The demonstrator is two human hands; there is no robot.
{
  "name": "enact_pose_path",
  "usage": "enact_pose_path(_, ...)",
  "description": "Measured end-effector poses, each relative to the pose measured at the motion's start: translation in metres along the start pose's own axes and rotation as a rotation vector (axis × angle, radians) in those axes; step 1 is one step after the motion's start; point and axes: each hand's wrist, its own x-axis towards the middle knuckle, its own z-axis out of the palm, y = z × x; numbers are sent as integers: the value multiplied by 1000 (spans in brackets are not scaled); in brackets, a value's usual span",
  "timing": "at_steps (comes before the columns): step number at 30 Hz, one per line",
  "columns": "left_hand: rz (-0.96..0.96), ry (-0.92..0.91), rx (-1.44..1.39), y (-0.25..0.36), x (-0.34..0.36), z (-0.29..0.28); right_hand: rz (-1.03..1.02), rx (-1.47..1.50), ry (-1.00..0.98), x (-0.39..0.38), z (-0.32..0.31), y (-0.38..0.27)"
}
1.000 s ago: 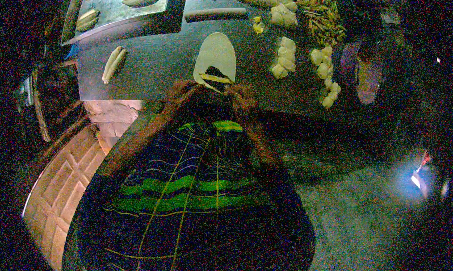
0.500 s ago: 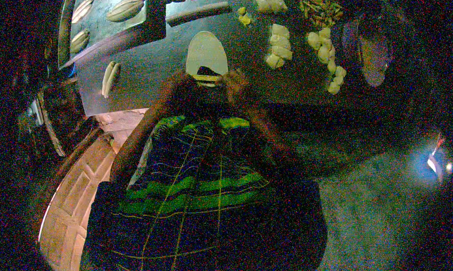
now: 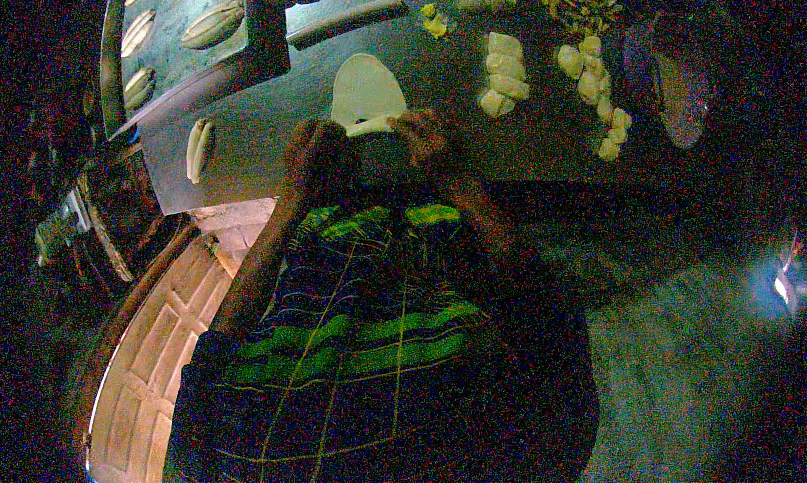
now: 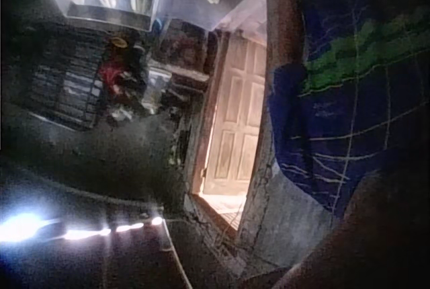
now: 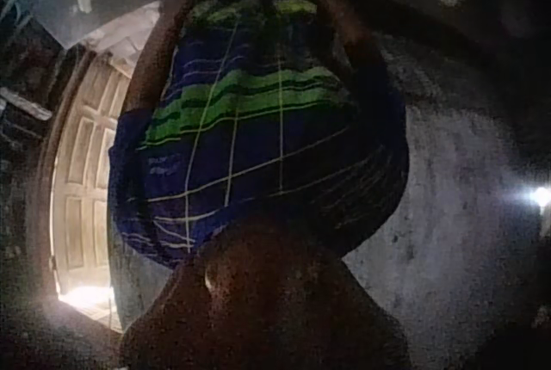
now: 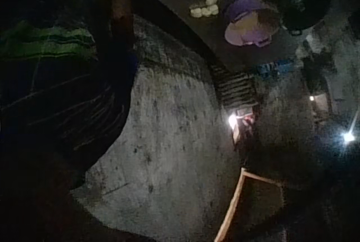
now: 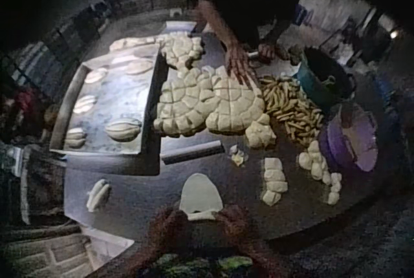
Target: The person rolls pieces of dough into flat ovals, spreads a dark filling onto the center with a brush, and rolls the dough up into cylinders before placing them onto a metal tray.
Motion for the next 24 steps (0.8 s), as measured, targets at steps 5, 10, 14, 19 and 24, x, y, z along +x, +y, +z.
enact_pose_path(5, 191, 126, -35, -13, -17, 10, -22, 36, 67, -2, -9, -18)
enact_pose_path(10, 145, 30, 79, -15, -31, 11, 54, -110, 68, -17, 4, -14)
enact_pose_path(14, 105, 7, 158, -8, -39, 17, 222, -181, 111, -41, 14, -25)
enact_pose_path(19, -126, -281, 25, 25, -43, 21, 184, -312, -65, -43, 22, -46)
enact_pose_path(24, 89, -109, 307, 29, -55, 54, 396, -77, -230, -27, 18, -71)
